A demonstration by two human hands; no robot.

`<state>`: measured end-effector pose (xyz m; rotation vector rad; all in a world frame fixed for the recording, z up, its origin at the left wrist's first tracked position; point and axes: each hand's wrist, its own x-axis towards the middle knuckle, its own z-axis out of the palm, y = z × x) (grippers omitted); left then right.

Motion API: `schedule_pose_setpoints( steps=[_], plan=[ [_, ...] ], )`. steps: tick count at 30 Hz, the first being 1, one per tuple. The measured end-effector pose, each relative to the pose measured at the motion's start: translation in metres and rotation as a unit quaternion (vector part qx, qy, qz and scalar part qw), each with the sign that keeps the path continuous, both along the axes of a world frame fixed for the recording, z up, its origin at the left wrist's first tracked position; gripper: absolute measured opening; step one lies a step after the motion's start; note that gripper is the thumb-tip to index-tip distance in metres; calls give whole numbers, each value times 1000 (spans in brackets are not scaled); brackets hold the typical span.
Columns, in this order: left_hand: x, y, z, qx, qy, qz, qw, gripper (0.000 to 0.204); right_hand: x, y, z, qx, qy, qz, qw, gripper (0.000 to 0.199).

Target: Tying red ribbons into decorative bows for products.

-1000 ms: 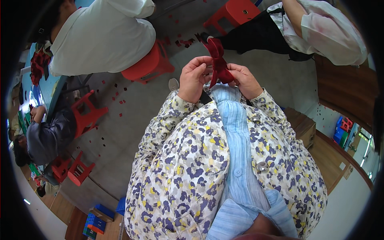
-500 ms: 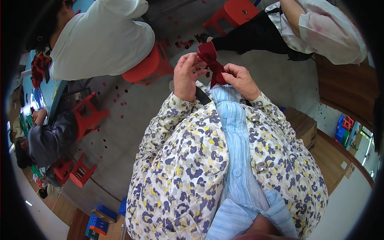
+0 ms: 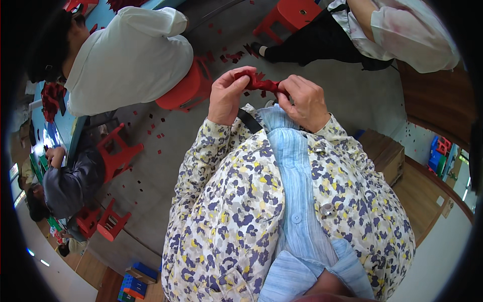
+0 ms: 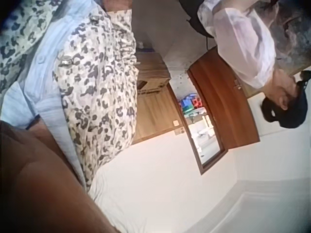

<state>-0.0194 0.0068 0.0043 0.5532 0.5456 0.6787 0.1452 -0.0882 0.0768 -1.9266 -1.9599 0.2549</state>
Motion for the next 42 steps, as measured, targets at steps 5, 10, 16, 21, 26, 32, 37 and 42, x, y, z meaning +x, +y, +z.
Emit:
schedule_pose_setpoints(
  steps=[5, 10, 16, 21, 26, 32, 37, 42],
  plan=[
    [-9, -14, 1, 75, -49, 7, 996, 12, 7, -2, 3, 110, -44, 11, 993, 20],
    [-19, -23, 11, 234, 102, -50, 966, 11, 11, -11, 2, 153, -53, 32, 986, 25],
    [-28, -39, 17, 351, 241, -16, 905, 11, 11, -21, -7, 164, -23, 54, 985, 26],
    [-32, -45, 15, 292, 220, -12, 931, 17, 10, -27, -10, 145, -26, 84, 985, 26],
    [-35, -49, 14, 268, 205, 3, 941, 17, 9, -26, -11, 155, -24, 83, 984, 27],
    [-39, -44, 24, 430, 227, -3, 874, 22, 8, -26, -12, 151, -21, 70, 986, 26],
    [-42, -43, 22, 481, 243, -20, 842, 19, 6, -25, -13, 138, -18, 76, 987, 24],
    [-39, -41, 22, 525, 301, -40, 795, 21, 6, -25, -13, 121, -13, 88, 989, 23]
  ],
)
